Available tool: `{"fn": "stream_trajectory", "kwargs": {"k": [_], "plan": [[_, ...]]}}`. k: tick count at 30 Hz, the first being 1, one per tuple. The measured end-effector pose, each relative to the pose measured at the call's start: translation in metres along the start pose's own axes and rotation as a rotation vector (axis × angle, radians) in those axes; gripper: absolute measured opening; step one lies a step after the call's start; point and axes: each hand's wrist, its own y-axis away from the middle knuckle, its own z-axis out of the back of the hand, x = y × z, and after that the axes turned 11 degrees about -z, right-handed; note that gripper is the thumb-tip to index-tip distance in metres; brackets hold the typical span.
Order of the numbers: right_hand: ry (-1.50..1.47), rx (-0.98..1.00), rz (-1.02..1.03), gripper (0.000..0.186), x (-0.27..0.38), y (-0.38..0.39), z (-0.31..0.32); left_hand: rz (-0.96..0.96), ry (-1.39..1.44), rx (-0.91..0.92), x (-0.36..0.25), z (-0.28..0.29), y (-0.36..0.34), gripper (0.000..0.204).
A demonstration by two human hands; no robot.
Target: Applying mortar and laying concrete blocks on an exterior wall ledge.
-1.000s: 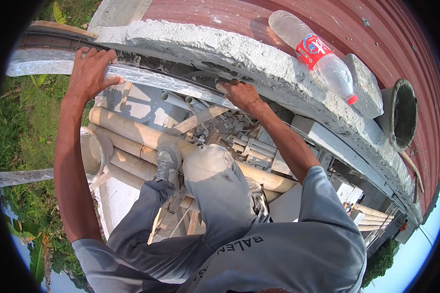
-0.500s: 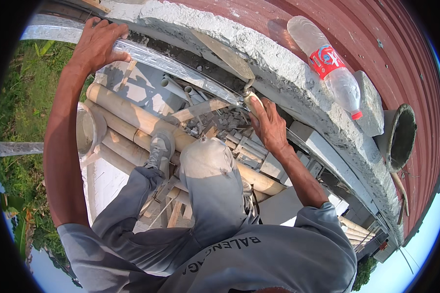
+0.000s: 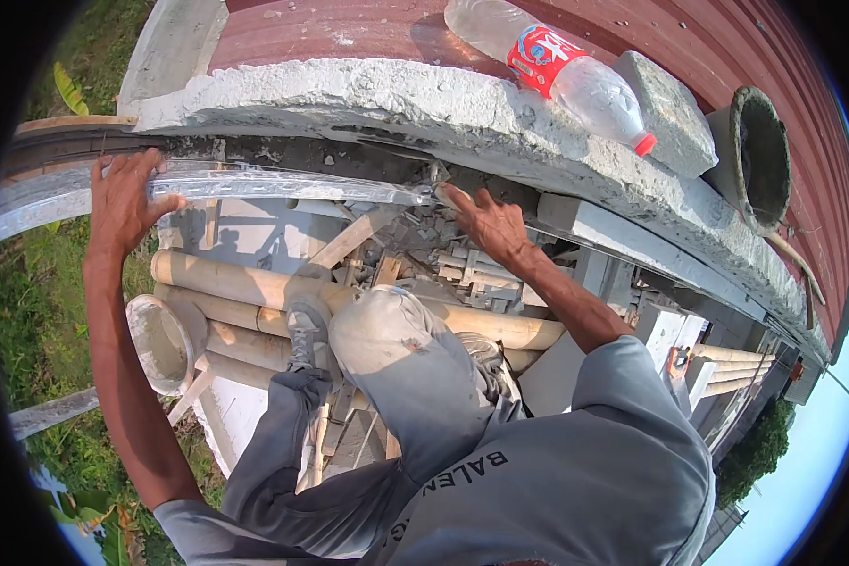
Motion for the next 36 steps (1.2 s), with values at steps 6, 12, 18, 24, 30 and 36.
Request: {"fn": "stream_trajectory", "kwargs": {"k": [6,12,18,24,30,36], "plan": [[-0.223,-0.198,0.272,0.064,0.009,0.066,0.012,0.025,-0.01,0.039,0.001,0.004,0.011,0.06],[-0.444,-0.008,-0.052,0.061,-0.03,0.116,0.019,0.068,0.017,0.121,-0.01,0.012,0.004,0.056],[-0.312,0.221,-0.217,0.055,-0.065,0.196,-0.031,0.046,-0.012,0.042,-0.009,0.016,0.013,0.056],[-0.365,0.089,-0.26,0.061,-0.041,0.141,-0.094,0.057,-0.01,0.072,-0.01,0.018,0.007,0.056],[-0.309,-0.065,-0.162,0.065,-0.027,0.028,-0.1,0.043,-0.015,0.07,-0.011,0.013,0.007,0.059],[0.037,-0.029,0.044,0.065,-0.048,-0.012,-0.102,0.063,0.012,0.142,-0.011,0.017,0.004,0.056]]}}
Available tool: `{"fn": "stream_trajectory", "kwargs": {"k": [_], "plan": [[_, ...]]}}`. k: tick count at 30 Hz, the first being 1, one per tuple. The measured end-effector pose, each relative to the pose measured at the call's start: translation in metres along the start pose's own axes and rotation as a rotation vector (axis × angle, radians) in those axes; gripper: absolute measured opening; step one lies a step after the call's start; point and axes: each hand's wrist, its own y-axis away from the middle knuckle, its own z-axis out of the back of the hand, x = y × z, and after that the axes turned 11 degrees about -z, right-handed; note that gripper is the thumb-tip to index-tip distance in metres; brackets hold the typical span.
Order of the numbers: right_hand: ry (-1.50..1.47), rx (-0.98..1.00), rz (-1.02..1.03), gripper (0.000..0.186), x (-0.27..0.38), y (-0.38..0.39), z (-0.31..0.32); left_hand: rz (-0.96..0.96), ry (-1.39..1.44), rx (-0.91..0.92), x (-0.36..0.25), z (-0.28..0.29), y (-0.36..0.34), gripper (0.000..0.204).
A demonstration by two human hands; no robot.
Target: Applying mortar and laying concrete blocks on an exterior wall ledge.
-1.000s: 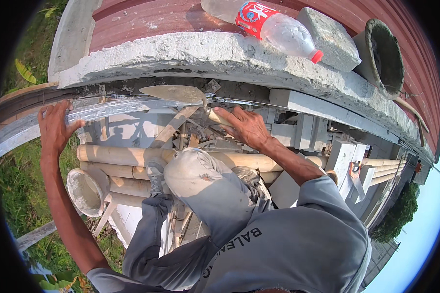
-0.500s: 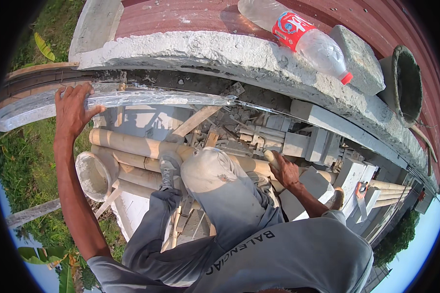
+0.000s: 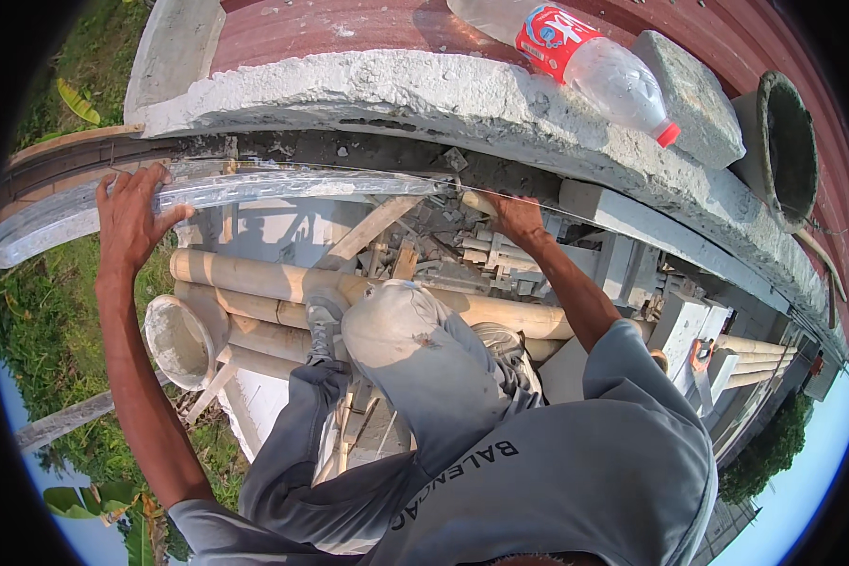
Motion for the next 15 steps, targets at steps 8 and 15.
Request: {"fn": "stream_trajectory", "kwargs": {"k": [8,15], "plan": [[-0.085,0.212,0.006,0.07,0.007,-0.004,0.007,-0.005,-0.025,-0.018,0.003,-0.005,0.003,0.059],[-0.073,0.161,-0.055,0.067,-0.006,-0.002,0.004,0.017,-0.029,-0.008,0.003,-0.003,0.002,0.061]]}}
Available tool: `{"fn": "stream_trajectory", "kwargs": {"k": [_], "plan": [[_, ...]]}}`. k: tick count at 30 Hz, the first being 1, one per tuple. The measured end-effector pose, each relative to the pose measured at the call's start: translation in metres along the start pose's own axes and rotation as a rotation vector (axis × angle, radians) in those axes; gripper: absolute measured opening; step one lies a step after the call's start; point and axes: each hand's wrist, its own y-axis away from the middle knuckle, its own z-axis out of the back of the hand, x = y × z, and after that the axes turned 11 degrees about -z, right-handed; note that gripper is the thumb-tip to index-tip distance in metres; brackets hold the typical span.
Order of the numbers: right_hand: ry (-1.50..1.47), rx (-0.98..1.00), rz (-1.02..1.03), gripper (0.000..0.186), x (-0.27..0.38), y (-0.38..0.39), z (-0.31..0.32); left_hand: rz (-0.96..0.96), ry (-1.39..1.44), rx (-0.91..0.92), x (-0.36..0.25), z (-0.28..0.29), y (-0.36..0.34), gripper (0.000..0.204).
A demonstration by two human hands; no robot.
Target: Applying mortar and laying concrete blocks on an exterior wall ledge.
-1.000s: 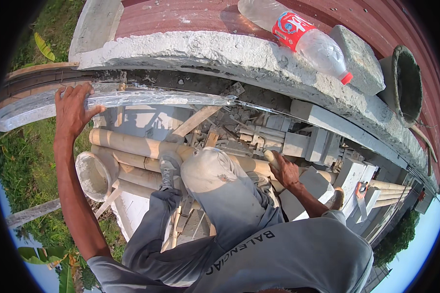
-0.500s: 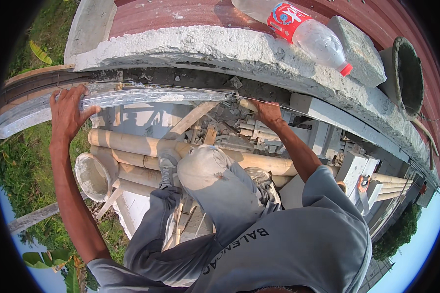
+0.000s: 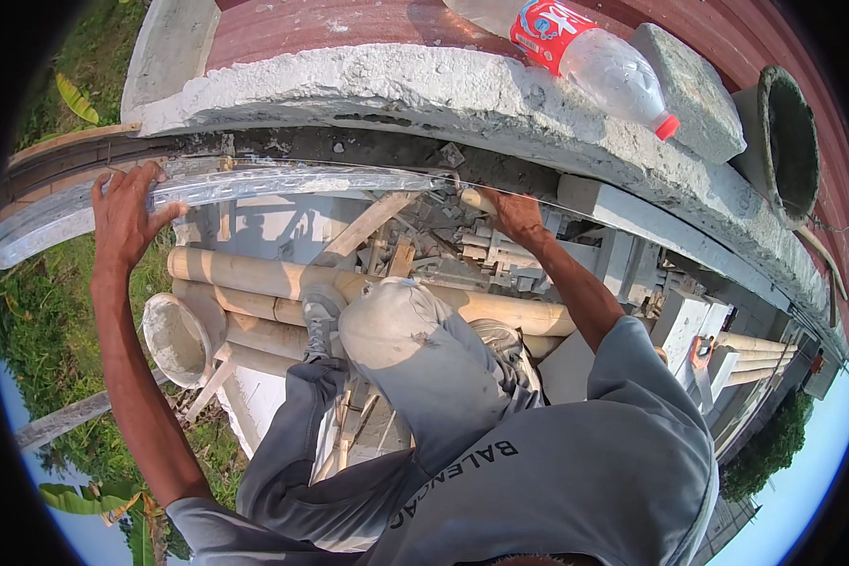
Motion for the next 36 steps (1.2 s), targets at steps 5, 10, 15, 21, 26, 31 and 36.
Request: {"fn": "stream_trajectory", "kwargs": {"k": [5,10,15,21,26,31,36], "plan": [[-0.016,0.053,-0.11,0.063,0.003,0.017,-0.028,-0.029,0.011,-0.012,-0.001,-0.002,-0.004,0.06],[-0.159,0.01,-0.101,0.064,0.007,0.04,0.004,0.029,-0.002,0.007,-0.003,0.0,0.002,0.059],[-0.395,0.104,-0.26,0.064,0.011,0.145,-0.02,-0.039,-0.008,-0.081,-0.004,0.0,0.0,0.057],[-0.501,-0.023,-0.143,0.06,0.04,0.173,0.011,-0.048,-0.007,-0.098,-0.001,0.004,0.005,0.057],[-0.445,-0.192,0.285,0.048,0.111,0.077,0.133,0.005,0.031,-0.12,-0.007,0.0,0.005,0.052],[-0.134,-0.208,0.301,0.047,0.151,0.021,0.161,-0.051,-0.026,-0.183,-0.003,-0.009,0.007,0.057],[0.056,-0.39,0.434,0.058,0.153,-0.007,0.12,-0.047,0.037,-0.142,-0.004,-0.002,0.008,0.054]]}}
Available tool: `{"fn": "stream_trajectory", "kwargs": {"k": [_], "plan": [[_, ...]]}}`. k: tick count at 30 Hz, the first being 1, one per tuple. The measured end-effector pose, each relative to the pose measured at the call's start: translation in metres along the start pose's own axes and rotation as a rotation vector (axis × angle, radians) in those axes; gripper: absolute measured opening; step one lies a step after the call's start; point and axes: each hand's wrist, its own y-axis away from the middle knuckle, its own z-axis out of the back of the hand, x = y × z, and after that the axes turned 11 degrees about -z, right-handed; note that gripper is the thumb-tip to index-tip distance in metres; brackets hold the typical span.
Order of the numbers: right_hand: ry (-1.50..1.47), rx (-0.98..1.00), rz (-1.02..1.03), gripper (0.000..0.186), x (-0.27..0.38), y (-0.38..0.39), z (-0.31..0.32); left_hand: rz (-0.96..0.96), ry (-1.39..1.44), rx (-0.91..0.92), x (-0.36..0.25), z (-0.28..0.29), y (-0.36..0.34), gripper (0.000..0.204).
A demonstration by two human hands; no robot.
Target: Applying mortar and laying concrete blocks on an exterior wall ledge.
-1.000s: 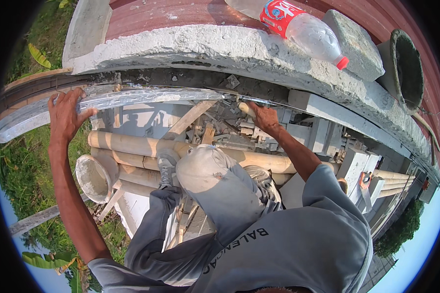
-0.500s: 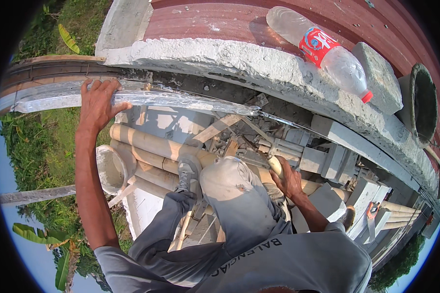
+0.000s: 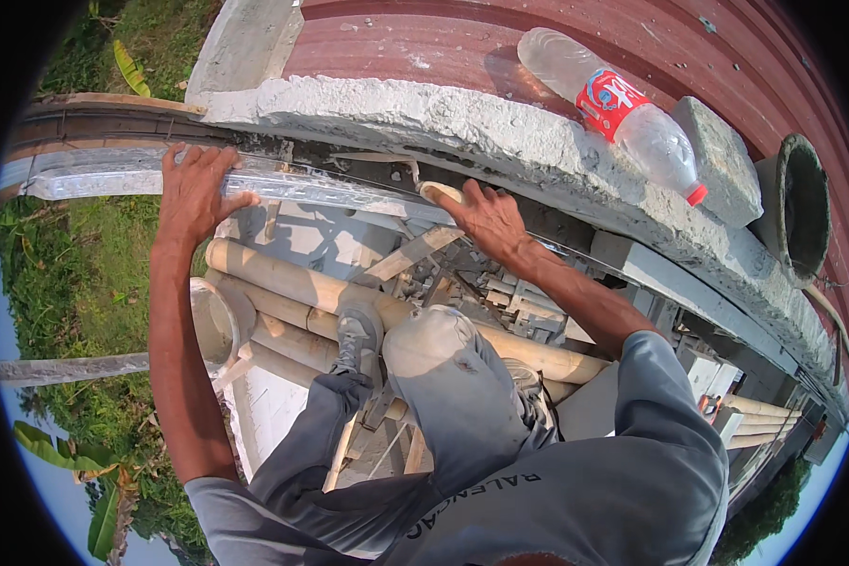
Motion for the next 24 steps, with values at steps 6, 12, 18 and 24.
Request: {"fn": "stream_trajectory", "kwargs": {"k": [6,12,18,24], "plan": [[-0.062,-0.01,-0.158,0.056,-0.026,0.035,-0.008,-0.001,-0.046,0.018,-0.001,0.005,-0.011,0.056],[-0.029,0.101,-0.216,0.063,-0.046,0.059,-0.005,0.011,-0.045,0.06,0.005,-0.004,-0.006,0.058],[0.009,0.079,-0.212,0.056,-0.047,0.052,-0.006,0.043,-0.038,0.084,0.0,-0.005,-0.008,0.056],[-0.198,-0.015,-0.05,0.063,-0.002,0.053,0.02,0.075,-0.005,0.097,0.004,0.0,0.001,0.055]]}}
